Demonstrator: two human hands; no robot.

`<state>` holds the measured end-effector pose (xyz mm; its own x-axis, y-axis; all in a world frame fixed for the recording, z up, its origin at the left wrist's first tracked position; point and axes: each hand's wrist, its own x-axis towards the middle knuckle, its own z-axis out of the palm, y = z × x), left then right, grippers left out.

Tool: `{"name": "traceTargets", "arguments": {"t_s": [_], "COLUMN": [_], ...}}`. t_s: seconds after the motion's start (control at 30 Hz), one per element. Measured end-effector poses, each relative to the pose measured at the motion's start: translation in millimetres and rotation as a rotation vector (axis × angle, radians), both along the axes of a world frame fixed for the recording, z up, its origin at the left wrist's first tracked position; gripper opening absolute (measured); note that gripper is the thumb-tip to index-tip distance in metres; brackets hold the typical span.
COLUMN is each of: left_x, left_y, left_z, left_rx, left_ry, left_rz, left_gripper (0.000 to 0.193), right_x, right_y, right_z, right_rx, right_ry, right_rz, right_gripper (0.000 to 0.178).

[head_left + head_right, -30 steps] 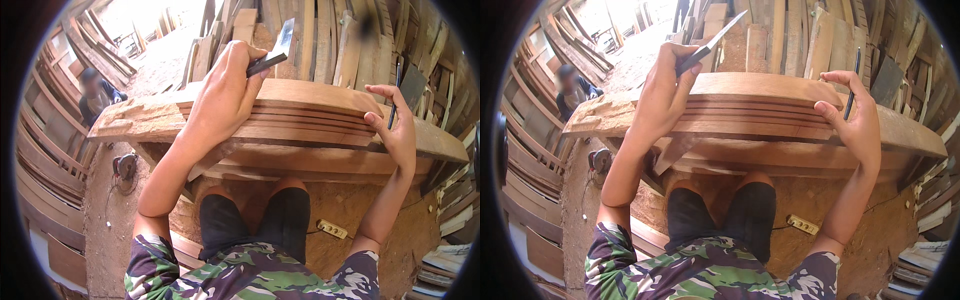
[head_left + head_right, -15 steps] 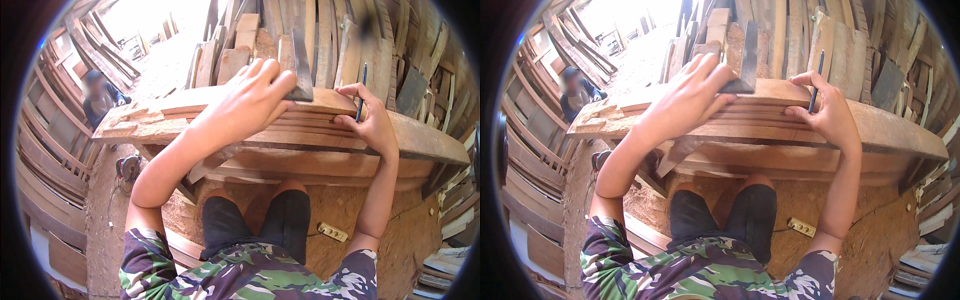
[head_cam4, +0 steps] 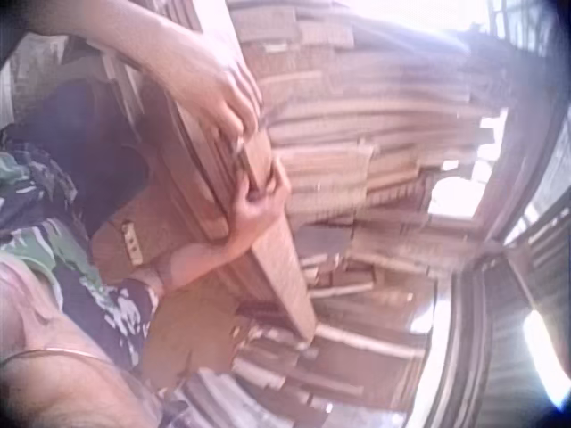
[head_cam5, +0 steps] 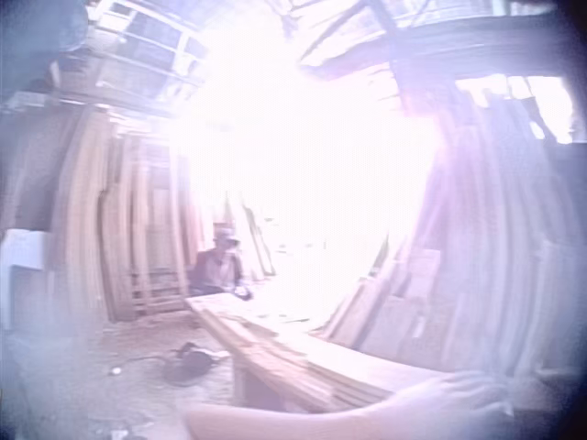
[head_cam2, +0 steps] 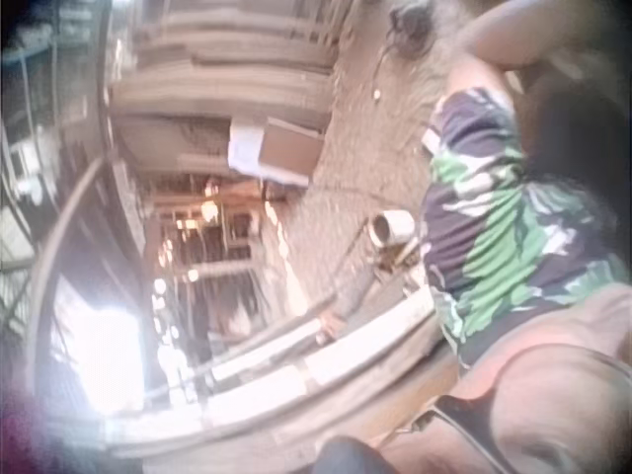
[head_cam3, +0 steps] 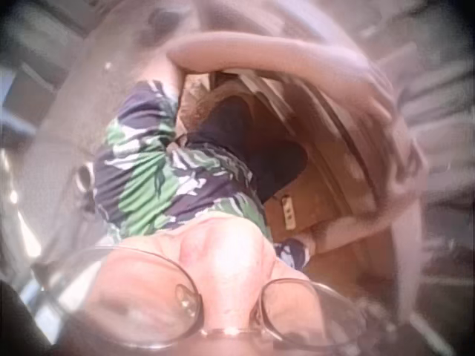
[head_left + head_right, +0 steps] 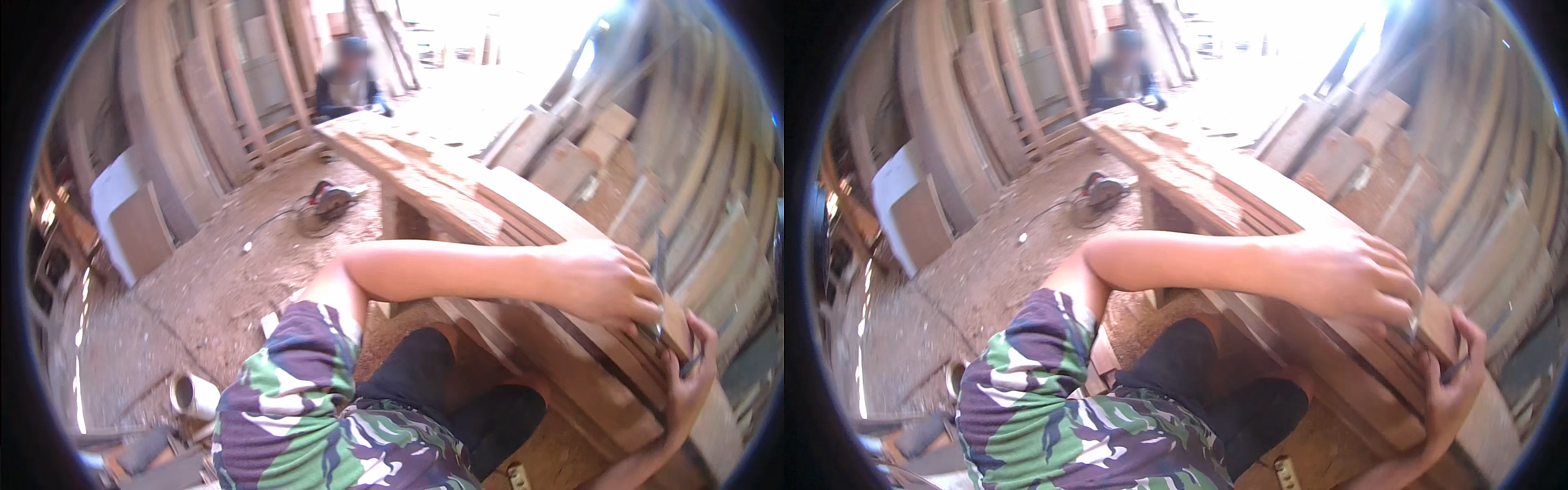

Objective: The person uses a try square and a pen to mark lines on wood pieces. They align the square with the edges of the wood and draw precise lines, then pick up and move several boards to different positions on the workbench.

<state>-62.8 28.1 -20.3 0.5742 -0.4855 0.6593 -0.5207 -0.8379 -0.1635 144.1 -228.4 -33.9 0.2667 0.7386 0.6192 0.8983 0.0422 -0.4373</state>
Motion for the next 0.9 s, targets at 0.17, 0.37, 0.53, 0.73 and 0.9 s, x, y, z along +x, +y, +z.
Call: {"name": "traceTargets", "arguments": {"t_s": [0.17,0.37,0.53,0.73,0.9], "left_x": [3,0,9,7,4], "left_y": [8,13,10,6,9], "left_z": [1,4,22,25,25], "left_rx": [-0.024,-0.118,-0.087,-0.086,-0.121], "left_ry": [0.074,0.249,0.371,0.438,0.453], "left_rz": [0.045,0.008,0.042,0.046,0.026], "left_gripper": [0.026,0.044,0.048,0.048,0.048], "right_x": [4,-3,2,2,4], "right_y": [7,11,10,3,4], "right_z": [-6,0,3,-2,-2], "right_rx": [0.037,0.020,0.119,0.121,0.114], "right_ry": [-0.019,0.026,0.097,0.069,0.060], "right_rz": [0.022,-0.019,0.004,-0.001,0.026], "right_gripper": [0.056,0.063,0.068,0.067,0.067]}}
